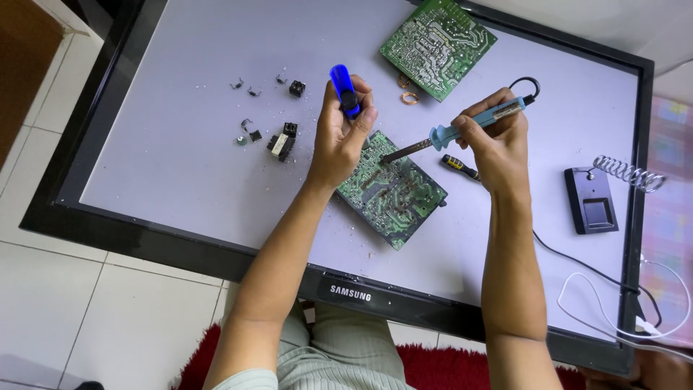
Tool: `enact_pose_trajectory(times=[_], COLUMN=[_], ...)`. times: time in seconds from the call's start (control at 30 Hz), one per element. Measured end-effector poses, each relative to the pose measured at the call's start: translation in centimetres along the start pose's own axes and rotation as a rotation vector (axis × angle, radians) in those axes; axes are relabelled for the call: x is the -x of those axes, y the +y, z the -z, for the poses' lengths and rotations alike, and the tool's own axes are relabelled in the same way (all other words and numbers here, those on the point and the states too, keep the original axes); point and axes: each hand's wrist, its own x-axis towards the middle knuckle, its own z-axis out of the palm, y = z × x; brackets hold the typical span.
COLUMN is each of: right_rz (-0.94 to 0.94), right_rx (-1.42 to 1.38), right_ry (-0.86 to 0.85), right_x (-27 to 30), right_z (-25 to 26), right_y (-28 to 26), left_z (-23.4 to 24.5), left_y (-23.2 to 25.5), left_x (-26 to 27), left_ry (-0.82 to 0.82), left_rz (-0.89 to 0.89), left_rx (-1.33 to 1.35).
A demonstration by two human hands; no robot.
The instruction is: Desoldering electronic components from a circuit board using a soldering iron and a manual suction pump.
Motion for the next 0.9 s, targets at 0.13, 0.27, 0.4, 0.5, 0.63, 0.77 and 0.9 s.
enact_pose_trajectory(times=[0.13,0.27,0.4,0.5,0.63,0.77,0.9], right_rz=[-0.01,0.063,0.128,0.112,0.11,0.109,0.096], right_rx=[-0.023,-0.022,0.002,0.012,0.017,0.021,0.019], right_ry=[-0.009,-0.029,-0.021,-0.013,-0.015,-0.007,-0.01], right_x=[-0.2,-0.5,-0.7,-0.7,-0.7,-0.8,-0.7], right_z=[0.2,1.0,1.2,1.3,1.3,1.1,1.2], right_y=[0.1,2.1,3.0,2.9,2.8,2.9,2.6], left_z=[-0.2,-0.2,-0.4,-0.4,-0.3,-0.4,-0.6], left_y=[-0.1,-0.9,-1.6,-1.7,-1.6,-1.2,-1.1], left_x=[-0.1,0.0,0.0,0.0,0.1,0.1,0.1], left_ry=[-0.009,-0.025,-0.042,-0.056,-0.059,-0.057,-0.07], left_rz=[-0.005,-0.053,-0.088,-0.067,-0.06,-0.063,-0.056], left_rx=[0.007,-0.006,-0.003,-0.013,-0.003,-0.013,-0.016])
